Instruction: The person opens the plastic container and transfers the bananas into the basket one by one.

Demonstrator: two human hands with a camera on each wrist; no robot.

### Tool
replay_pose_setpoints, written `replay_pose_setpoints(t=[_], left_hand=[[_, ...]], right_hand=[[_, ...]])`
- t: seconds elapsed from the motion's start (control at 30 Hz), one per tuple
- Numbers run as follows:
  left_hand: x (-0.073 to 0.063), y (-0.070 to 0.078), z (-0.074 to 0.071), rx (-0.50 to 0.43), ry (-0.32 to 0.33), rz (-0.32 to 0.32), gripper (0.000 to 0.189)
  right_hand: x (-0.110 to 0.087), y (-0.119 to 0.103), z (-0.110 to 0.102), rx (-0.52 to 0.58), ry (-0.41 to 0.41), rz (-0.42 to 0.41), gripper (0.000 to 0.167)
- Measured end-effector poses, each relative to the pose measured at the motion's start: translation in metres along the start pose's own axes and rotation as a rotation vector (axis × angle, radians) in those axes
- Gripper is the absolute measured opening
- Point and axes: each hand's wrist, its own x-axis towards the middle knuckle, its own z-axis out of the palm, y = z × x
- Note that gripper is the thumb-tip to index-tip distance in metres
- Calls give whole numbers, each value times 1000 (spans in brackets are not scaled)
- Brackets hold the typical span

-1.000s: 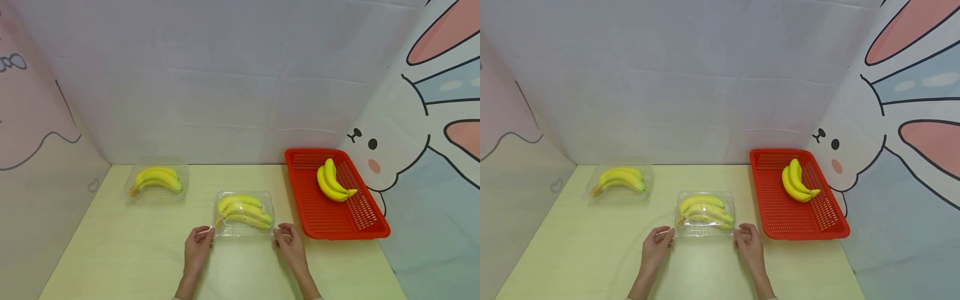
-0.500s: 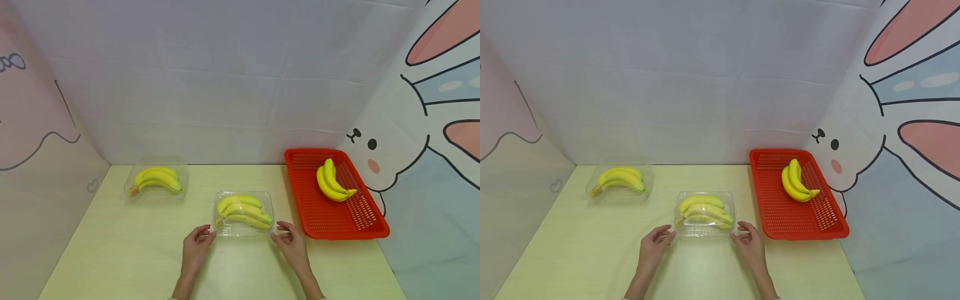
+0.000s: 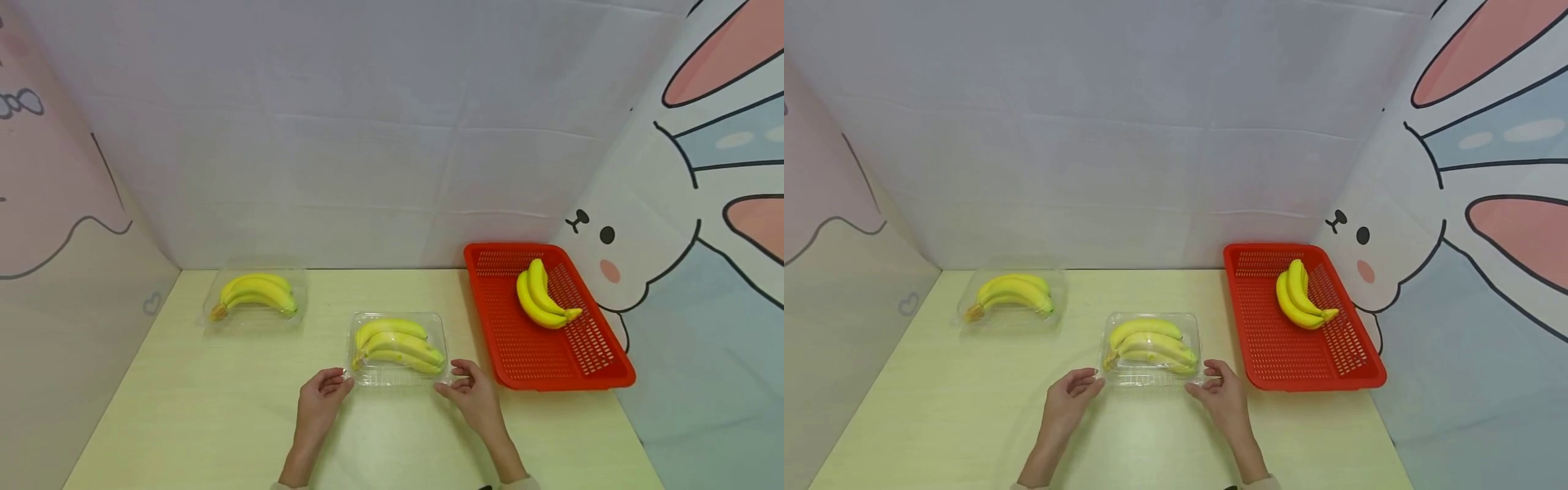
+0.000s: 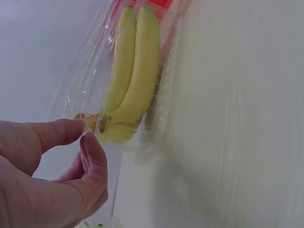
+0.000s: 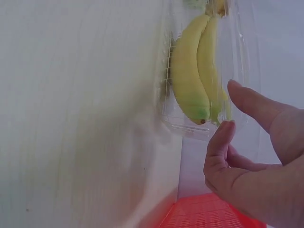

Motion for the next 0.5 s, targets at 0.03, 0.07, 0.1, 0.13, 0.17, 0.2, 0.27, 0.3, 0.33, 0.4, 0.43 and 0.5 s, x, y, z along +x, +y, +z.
replay_pose_setpoints(t=[0.03,0.07,0.1,0.13,0.17,0.2,0.27,0.3,0.33,0.4,0.43,0.5], left_hand=[[0,0,0,-2,-3,3,28],[1,1,0,-4,-6,6,28],[1,1,-1,-3,-8,9,28],[2,2,0,-4,-8,10,28],[2,2,0,-6,-7,10,28],[2,2,0,-2,-7,9,28],[2,2,0,6,-5,10,28],[2,3,0,9,-4,9,28],[2,3,0,11,-3,9,27],[2,3,0,15,-1,8,27],[2,3,0,14,0,7,27],[1,3,-1,13,-1,6,26]], right_hand=[[1,0,0,-4,-4,7,50],[2,0,-1,-15,-11,3,50],[2,-1,-1,-16,-12,16,50],[3,-1,-1,-25,-15,21,50],[4,-1,-2,-35,-18,29,50],[4,-1,-2,-43,-22,35,50],[5,-2,-2,-65,-29,42,49],[6,-2,-3,-67,-31,53,48],[6,-2,-3,-75,-35,54,48],[6,-2,-4,-84,-44,50,47],[7,-3,-4,-89,-47,51,46],[7,-3,-5,-94,-52,49,45]])
